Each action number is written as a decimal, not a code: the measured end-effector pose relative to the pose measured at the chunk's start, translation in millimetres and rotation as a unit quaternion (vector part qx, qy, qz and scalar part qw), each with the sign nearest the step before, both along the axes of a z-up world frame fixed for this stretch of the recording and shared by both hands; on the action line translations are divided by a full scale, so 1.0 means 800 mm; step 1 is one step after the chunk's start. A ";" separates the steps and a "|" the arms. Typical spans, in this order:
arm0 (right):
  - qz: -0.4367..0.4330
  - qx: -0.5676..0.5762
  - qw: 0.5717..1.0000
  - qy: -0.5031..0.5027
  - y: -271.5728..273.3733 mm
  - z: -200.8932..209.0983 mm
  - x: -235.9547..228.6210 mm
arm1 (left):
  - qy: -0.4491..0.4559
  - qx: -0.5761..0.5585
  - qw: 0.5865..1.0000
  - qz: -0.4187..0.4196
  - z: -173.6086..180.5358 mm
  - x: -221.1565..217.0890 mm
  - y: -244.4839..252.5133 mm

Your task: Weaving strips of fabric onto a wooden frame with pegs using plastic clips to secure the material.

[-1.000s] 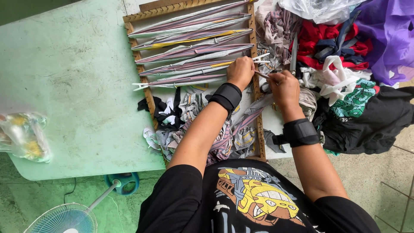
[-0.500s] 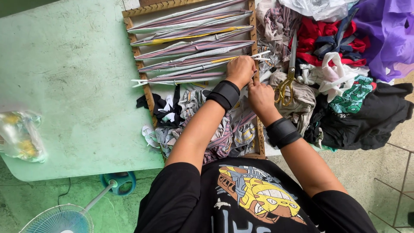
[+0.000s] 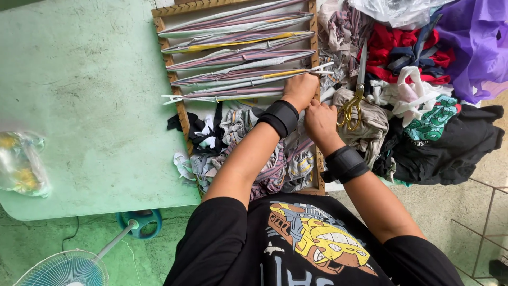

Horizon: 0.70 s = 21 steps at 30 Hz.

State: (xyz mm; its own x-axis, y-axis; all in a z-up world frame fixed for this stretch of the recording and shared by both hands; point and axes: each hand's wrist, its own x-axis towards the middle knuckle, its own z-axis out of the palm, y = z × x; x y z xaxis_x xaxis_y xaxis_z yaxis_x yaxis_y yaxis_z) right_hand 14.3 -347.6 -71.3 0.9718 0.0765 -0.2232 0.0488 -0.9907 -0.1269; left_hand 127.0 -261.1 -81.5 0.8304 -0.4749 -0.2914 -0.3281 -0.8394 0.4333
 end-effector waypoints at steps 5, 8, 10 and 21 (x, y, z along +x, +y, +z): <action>-0.050 0.042 0.994 0.085 -0.005 0.069 0.028 | -0.059 0.021 0.997 -0.044 -0.014 0.010 -0.003; -0.110 0.075 0.988 0.076 -0.018 0.104 0.041 | -0.074 0.029 0.996 -0.046 -0.013 0.007 0.004; -0.130 0.107 0.986 -0.014 -0.034 0.108 0.059 | -0.092 0.028 0.994 -0.044 -0.014 0.011 0.003; -0.001 0.073 0.993 -0.093 -0.074 0.047 0.117 | -0.087 0.034 0.995 -0.026 -0.020 0.006 0.008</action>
